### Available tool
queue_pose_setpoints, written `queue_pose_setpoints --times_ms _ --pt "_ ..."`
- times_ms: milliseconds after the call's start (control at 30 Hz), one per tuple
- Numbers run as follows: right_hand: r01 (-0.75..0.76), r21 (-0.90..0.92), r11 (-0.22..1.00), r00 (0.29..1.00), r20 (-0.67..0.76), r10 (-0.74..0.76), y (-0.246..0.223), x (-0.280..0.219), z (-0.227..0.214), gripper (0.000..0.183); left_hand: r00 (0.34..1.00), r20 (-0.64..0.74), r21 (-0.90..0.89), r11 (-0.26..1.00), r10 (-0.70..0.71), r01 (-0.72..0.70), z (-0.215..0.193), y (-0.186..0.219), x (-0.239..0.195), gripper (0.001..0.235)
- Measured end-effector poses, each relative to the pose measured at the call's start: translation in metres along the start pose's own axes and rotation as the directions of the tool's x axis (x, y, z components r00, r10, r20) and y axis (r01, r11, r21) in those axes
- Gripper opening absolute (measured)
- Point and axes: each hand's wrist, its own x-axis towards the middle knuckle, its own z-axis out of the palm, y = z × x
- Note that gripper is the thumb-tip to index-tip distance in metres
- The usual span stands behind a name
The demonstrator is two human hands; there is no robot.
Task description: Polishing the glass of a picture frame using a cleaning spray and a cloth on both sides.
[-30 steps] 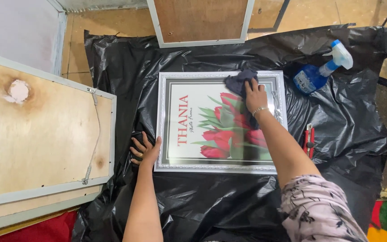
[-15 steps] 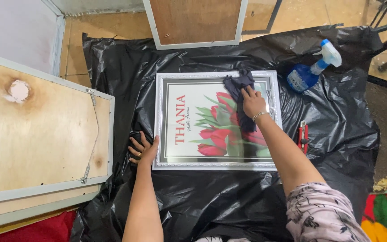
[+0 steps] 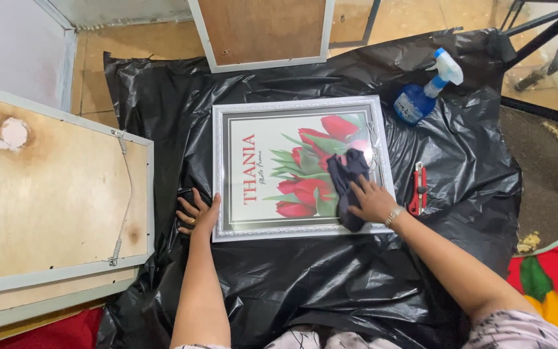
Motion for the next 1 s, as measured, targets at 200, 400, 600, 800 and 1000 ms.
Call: queue_pose_setpoints --times_ms 200,400,600,800,1000 --pt "0.024 -0.013 1.000 0.993 -0.112 -0.026 -0.005 -0.029 0.036 0.069 1.000 -0.003 0.003 1.000 -0.005 0.005 -0.003 0.004 -0.006 0.093" --pt "-0.047 -0.071 0.996 0.978 -0.207 0.031 -0.010 -0.006 0.027 0.064 0.999 -0.015 0.048 0.998 -0.040 0.041 0.001 0.004 0.000 0.092" --pt "-0.123 0.050 0.991 0.928 -0.347 0.133 0.017 0.055 0.025 0.058 0.999 -0.015 0.008 0.999 -0.044 0.044 -0.001 0.007 -0.006 0.091" --pt "-0.264 0.193 0.945 0.870 -0.374 0.320 0.046 0.140 0.031 0.060 0.997 -0.019 0.053 0.996 -0.073 0.074 0.002 0.005 -0.001 0.090" --pt "-0.386 0.203 0.900 0.812 -0.389 0.435 0.068 0.195 0.003 0.069 0.998 0.004 0.001 0.998 -0.058 0.058 -0.007 0.013 -0.015 0.090"
